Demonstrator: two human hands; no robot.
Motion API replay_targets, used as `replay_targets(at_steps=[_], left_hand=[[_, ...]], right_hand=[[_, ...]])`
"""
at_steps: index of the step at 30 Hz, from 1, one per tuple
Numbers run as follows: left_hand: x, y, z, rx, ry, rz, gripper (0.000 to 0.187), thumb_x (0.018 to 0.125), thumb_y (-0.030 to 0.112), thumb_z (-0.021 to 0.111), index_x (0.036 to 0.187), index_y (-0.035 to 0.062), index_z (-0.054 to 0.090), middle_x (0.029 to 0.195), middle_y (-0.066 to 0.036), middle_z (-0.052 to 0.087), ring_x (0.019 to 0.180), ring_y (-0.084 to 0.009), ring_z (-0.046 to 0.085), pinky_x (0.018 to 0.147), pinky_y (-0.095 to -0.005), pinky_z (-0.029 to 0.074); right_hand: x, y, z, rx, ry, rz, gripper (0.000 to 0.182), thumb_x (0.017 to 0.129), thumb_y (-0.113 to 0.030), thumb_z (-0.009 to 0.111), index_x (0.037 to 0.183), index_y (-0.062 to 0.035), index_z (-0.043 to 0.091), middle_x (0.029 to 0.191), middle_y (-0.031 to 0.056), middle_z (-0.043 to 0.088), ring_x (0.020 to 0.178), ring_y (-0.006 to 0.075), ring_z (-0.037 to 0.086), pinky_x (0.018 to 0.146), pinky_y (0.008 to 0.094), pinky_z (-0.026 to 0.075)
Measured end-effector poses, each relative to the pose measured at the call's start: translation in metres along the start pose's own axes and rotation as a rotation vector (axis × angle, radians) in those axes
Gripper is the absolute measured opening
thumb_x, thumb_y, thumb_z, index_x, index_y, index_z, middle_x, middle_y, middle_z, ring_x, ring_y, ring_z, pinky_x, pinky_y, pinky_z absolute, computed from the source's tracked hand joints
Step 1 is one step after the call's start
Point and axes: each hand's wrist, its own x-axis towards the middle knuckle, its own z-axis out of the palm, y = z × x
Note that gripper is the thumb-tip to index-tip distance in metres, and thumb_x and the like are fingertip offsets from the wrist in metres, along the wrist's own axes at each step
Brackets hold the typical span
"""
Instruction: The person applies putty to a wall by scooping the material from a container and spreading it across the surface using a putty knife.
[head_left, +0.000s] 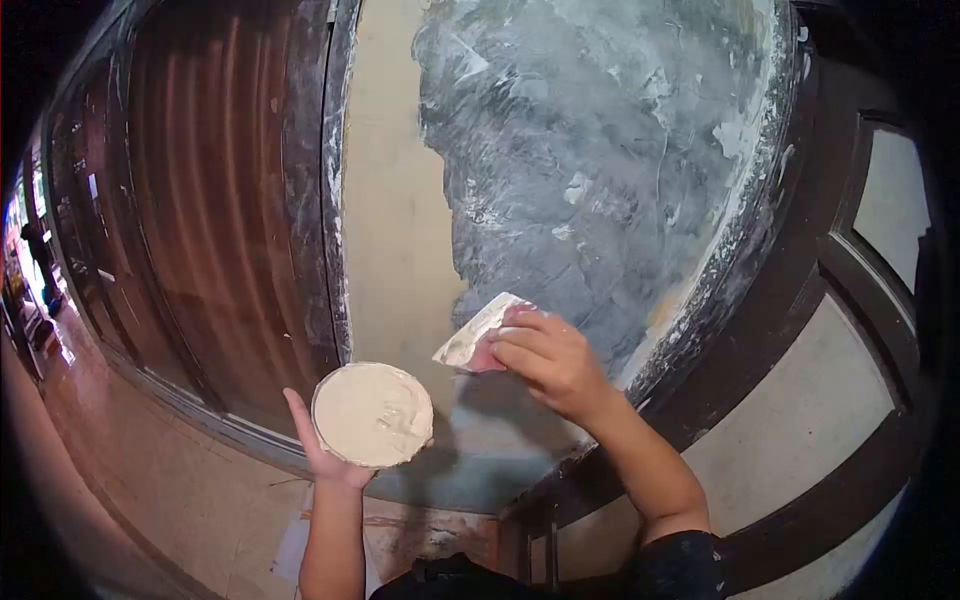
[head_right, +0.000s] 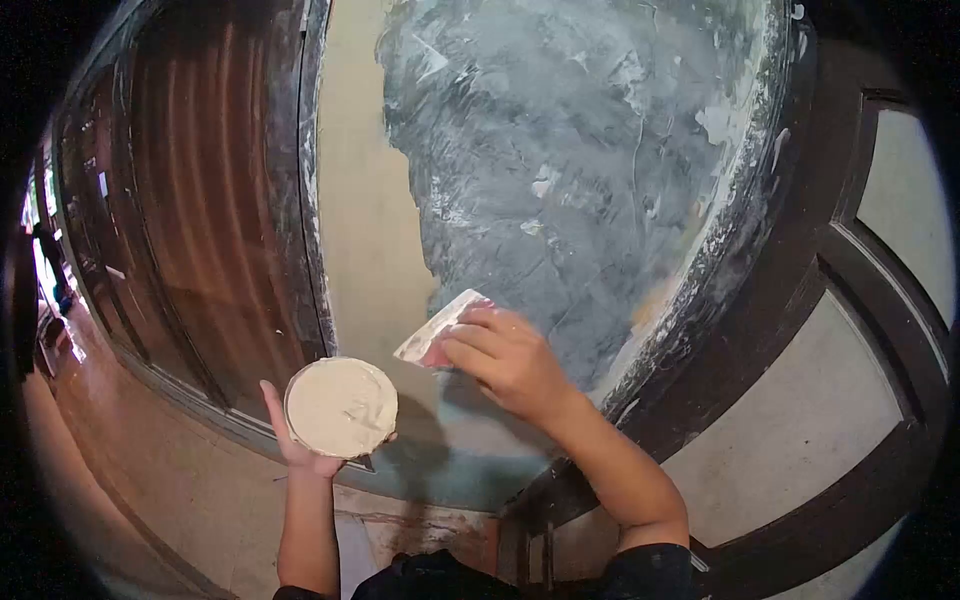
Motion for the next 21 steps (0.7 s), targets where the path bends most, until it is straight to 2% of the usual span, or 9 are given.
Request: replay_targets(at_steps=[1,2,7,8,11,14,16,19,21], left_hand=[[0.002,-0.001,0.01,-0.088,0.04,-0.001,0.108,0.091,0.093,0.03,0.152,0.0052,0.05,0.15,-0.024,0.055,0.126,-0.0512,0.06,0.092,-0.0802,0.051],[0.007,-0.002,0.009,0.084,-0.057,-0.006,0.108,0.092,0.092,0.03,0.152,0.0055,0.049,0.15,-0.024,0.055,0.127,-0.0502,0.06,0.094,-0.0792,0.051],[0.016,-0.01,0.03,0.06,-0.037,-0.022,0.105,0.094,0.09,0.029,0.152,0.0043,0.049,0.15,-0.023,0.056,0.128,-0.0474,0.061,0.097,-0.0741,0.053],[0.016,-0.011,0.034,0.065,-0.148,-0.053,0.105,0.094,0.089,0.03,0.152,0.0041,0.049,0.151,-0.022,0.056,0.129,-0.0456,0.061,0.099,-0.0702,0.054],[0.019,-0.018,0.035,0.111,-0.06,-0.022,0.104,0.094,0.089,0.029,0.153,0.0049,0.049,0.151,-0.022,0.056,0.13,-0.0444,0.061,0.101,-0.0684,0.053],[0.019,-0.028,0.043,0.059,-0.174,-0.03,0.108,0.095,0.09,0.028,0.153,0.0011,0.048,0.151,-0.021,0.056,0.132,-0.0414,0.061,0.107,-0.0604,0.053],[0.019,-0.034,0.046,0.049,-0.124,-0.004,0.11,0.095,0.09,0.026,0.152,-0.0012,0.048,0.15,-0.022,0.057,0.132,-0.0402,0.061,0.109,-0.0573,0.053],[0.017,-0.043,0.05,0.074,-0.094,-0.001,0.103,0.097,0.087,0.029,0.152,0.0019,0.05,0.151,-0.022,0.057,0.129,-0.0423,0.063,0.107,-0.062,0.052],[0.017,-0.05,0.05,0.065,-0.126,-0.006,0.103,0.097,0.086,0.029,0.152,0.0013,0.05,0.151,-0.022,0.057,0.13,-0.0416,0.063,0.108,-0.0584,0.052]], right_hand=[[-0.001,-0.009,-0.004,0.02,-0.085,-0.066,0.023,0.08,-0.009,0.07,0.104,-0.0081,0.072,0.104,0.0067,0.072,0.105,0.0299,0.07,0.089,0.0429,0.057],[-0.01,-0.01,-0.005,0.019,-0.159,-0.082,0.025,0.085,-0.014,0.066,0.109,-0.0086,0.071,0.113,0.0059,0.07,0.114,0.0292,0.066,0.094,0.0444,0.055],[-0.016,-0.012,-0.021,-0.009,-0.208,-0.139,0.027,0.086,-0.018,0.064,0.111,-0.0092,0.07,0.117,0.0061,0.07,0.118,0.0297,0.065,0.097,0.0472,0.055],[-0.017,-0.012,-0.023,-0.01,-0.208,-0.137,0.027,0.086,-0.018,0.064,0.111,-0.0092,0.07,0.117,0.0061,0.07,0.118,0.0297,0.065,0.097,0.0472,0.055],[-0.022,-0.013,-0.029,-0.066,-0.22,-0.168,0.028,0.085,-0.019,0.064,0.11,-0.0086,0.07,0.119,0.0059,0.07,0.12,0.0295,0.065,0.101,0.0496,0.053],[-0.026,-0.01,-0.032,-0.032,-0.204,-0.173,0.028,0.085,-0.019,0.064,0.11,-0.0084,0.07,0.119,0.0061,0.07,0.12,0.0302,0.065,0.101,0.0497,0.053],[-0.026,-0.009,-0.037,-0.011,-0.199,-0.184,0.028,0.084,-0.019,0.065,0.11,-0.0082,0.07,0.118,0.0065,0.07,0.12,0.0307,0.065,0.101,0.0497,0.054],[-0.034,-0.007,-0.04,0.023,-0.205,-0.167,0.029,0.084,-0.018,0.066,0.111,-0.0084,0.07,0.116,0.0065,0.07,0.12,0.0313,0.065,0.1,0.0504,0.054],[-0.042,-0.004,-0.037,0.099,-0.19,-0.135,0.029,0.084,-0.017,0.067,0.112,-0.0086,0.07,0.117,0.0065,0.07,0.12,0.0316,0.065,0.099,0.0508,0.055]])
